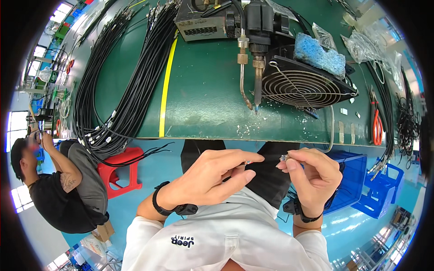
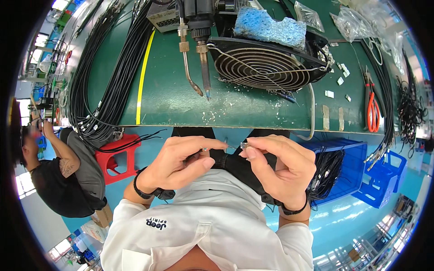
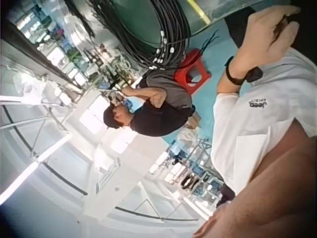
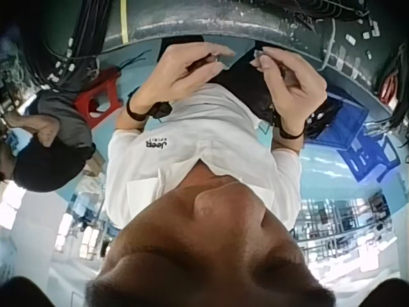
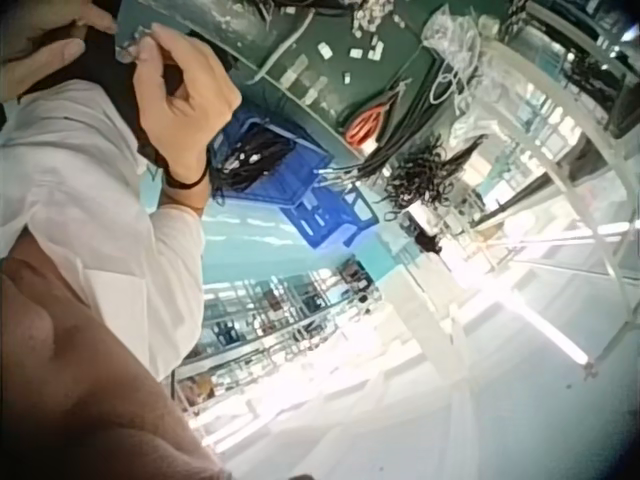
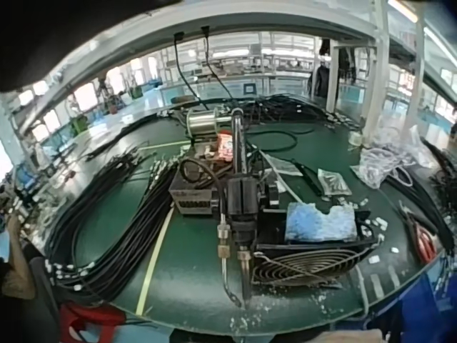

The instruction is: Soldering electrical wires to a small component at a manual assembly station.

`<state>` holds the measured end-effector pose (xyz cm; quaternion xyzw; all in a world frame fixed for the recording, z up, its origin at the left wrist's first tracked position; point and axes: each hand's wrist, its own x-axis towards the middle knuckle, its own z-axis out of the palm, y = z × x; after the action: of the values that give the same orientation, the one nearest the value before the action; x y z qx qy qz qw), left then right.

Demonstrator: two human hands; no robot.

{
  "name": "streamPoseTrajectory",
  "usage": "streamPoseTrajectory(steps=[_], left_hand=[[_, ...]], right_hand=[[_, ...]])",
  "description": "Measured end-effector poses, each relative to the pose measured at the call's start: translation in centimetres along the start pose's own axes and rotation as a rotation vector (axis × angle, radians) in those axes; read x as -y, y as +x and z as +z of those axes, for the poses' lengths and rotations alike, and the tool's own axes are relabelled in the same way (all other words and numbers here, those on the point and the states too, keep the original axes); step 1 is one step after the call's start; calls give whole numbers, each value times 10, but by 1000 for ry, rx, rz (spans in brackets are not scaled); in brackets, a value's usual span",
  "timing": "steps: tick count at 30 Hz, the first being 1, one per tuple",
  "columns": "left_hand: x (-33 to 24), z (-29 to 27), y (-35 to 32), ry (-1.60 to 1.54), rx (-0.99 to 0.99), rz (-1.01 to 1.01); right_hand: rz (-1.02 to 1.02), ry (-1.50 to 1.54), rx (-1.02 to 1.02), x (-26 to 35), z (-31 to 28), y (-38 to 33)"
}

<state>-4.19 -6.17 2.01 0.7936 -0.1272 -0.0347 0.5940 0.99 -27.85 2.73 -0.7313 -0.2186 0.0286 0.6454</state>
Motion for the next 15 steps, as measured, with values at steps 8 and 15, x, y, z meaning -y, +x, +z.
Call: streamPoseTrajectory(steps=[8, 15], left_hand=[[2, -4, 2, 28, 39, 27], [3, -15, 5, 125, -106, 167]], right_hand=[[29, 52, 2, 0, 0, 2], [55, 114, -16, -3, 12, 11]])
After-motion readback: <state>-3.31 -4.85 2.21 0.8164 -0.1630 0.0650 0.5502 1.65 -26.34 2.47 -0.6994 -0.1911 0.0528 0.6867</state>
